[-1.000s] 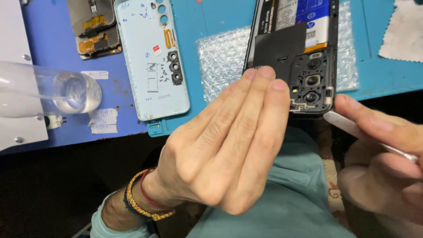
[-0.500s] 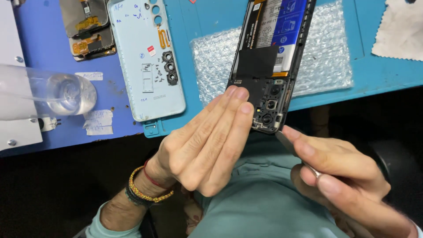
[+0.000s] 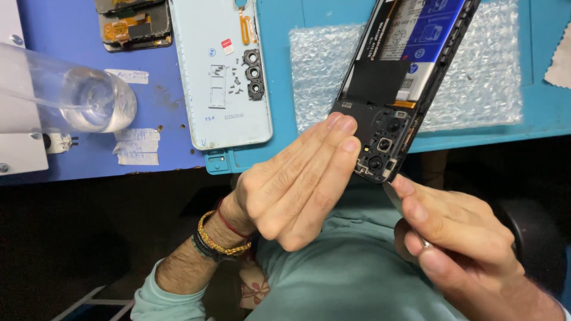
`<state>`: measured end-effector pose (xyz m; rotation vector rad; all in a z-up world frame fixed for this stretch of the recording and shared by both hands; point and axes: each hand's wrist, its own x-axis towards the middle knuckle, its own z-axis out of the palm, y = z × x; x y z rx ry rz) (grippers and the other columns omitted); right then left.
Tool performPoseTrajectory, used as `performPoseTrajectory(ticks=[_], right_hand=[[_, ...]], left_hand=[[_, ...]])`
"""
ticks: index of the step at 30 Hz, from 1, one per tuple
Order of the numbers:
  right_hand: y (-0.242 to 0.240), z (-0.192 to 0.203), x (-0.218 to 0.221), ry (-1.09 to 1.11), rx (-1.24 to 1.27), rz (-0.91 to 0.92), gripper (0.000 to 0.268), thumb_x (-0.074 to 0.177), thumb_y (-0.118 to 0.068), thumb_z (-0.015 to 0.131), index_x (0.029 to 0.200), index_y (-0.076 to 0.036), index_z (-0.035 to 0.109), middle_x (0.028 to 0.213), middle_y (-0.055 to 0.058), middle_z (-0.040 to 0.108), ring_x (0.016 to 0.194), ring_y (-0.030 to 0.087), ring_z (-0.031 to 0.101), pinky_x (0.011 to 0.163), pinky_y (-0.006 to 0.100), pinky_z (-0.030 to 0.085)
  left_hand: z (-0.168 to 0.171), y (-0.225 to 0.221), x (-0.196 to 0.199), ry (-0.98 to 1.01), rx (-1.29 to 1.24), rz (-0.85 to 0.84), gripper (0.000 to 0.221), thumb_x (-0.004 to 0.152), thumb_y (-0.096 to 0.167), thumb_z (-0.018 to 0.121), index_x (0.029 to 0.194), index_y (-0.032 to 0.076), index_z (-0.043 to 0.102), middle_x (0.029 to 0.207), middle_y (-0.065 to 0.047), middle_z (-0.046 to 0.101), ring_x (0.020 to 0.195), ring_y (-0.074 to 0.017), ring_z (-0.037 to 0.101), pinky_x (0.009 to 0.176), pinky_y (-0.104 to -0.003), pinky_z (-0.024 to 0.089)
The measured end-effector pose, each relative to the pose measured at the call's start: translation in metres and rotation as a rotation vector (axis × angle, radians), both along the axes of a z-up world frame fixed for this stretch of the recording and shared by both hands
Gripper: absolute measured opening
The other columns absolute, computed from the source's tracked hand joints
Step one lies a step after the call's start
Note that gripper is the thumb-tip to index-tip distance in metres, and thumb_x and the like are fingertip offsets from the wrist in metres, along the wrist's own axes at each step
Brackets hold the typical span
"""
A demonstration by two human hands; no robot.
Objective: Disassembling and reassembling internal components of a mobile phone using a screwdriver and prying tool
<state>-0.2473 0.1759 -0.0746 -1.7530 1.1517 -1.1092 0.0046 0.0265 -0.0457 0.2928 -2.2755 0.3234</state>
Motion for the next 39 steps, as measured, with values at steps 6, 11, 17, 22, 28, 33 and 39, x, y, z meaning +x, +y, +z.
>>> performPoseTrajectory(ticks=[6, 11, 17, 22, 28, 33, 39], right_hand=[[-0.004, 0.006, 0.005, 0.105, -0.108, -0.032, 0.045, 0.099, -0.010, 0.064, 0.143, -0.002, 0.058, 0.156, 0.024, 0.061, 0.149, 0.032, 0.069, 0.109, 0.029, 0.068], [-0.007, 0.017, 0.001, 0.138, -0.050, -0.055, 0.047, 0.093, -0.004, 0.068, 0.138, 0.003, 0.060, 0.149, 0.025, 0.066, 0.144, 0.034, 0.070, 0.120, 0.037, 0.062], [0.001, -0.012, 0.007, -0.464, 0.005, -0.105, 0.040, 0.099, 0.001, 0.063, 0.138, 0.010, 0.058, 0.154, 0.034, 0.059, 0.137, 0.032, 0.074, 0.056, 0.008, 0.055], [-0.018, -0.039, -0.006, -0.147, 0.103, -0.267, 0.044, 0.101, 0.002, 0.054, 0.141, 0.001, 0.036, 0.135, 0.020, 0.053, 0.116, 0.016, 0.062, 0.093, 0.029, 0.061], [-0.034, -0.023, 0.063, -0.310, -0.512, -0.628, 0.020, 0.115, -0.016, 0.052, 0.122, -0.011, 0.034, 0.103, 0.022, 0.057, 0.088, 0.029, 0.075, 0.086, 0.045, 0.073], [-0.019, -0.008, 0.014, -0.316, -0.489, -0.565, 0.023, 0.113, -0.009, 0.049, 0.123, -0.005, 0.028, 0.109, 0.033, 0.057, 0.096, 0.045, 0.076, 0.086, 0.058, 0.076], [-0.017, 0.001, -0.085, 0.271, 0.456, -0.013, 0.065, 0.101, -0.047, 0.042, 0.115, 0.001, 0.082, 0.127, 0.004, 0.087, 0.114, 0.006, 0.083, 0.102, 0.018, 0.061]], left_hand=[[-0.003, -0.001, -0.002, 0.036, -0.010, -0.004, 0.027, 0.111, -0.005, 0.042, 0.119, -0.016, 0.066, 0.113, -0.029, 0.077, 0.105, -0.0353, 0.085, 0.094, -0.037, 0.077], [-0.004, 0.000, -0.003, 0.032, -0.040, 0.006, 0.027, 0.111, -0.004, 0.044, 0.118, -0.014, 0.067, 0.114, -0.028, 0.077, 0.106, -0.0337, 0.085, 0.094, -0.036, 0.076], [0.002, -0.001, -0.005, -0.005, -0.077, 0.027, 0.020, 0.109, -0.003, 0.054, 0.117, -0.013, 0.069, 0.113, -0.025, 0.078, 0.104, -0.0307, 0.085, 0.094, -0.034, 0.075], [0.003, -0.006, -0.008, -0.044, -0.174, 0.038, 0.022, 0.109, 0.003, 0.055, 0.115, -0.003, 0.076, 0.112, -0.020, 0.079, 0.102, -0.0265, 0.085, 0.093, -0.032, 0.070], [0.009, -0.010, -0.008, -0.097, -0.216, 0.055, 0.024, 0.109, 0.006, 0.055, 0.114, 0.002, 0.078, 0.111, -0.014, 0.080, 0.101, -0.0235, 0.084, 0.094, -0.031, 0.068], [0.015, -0.007, -0.009, -0.123, -0.158, 0.073, 0.026, 0.111, 0.007, 0.055, 0.114, 0.005, 0.081, 0.114, -0.013, 0.081, 0.104, -0.0227, 0.083, 0.098, -0.032, 0.064], [0.018, -0.007, -0.005, -0.077, -0.182, 0.115, 0.018, 0.110, 0.013, 0.064, 0.111, 0.010, 0.081, 0.111, -0.006, 0.083, 0.103, -0.0194, 0.083, 0.097, -0.033, 0.062]])
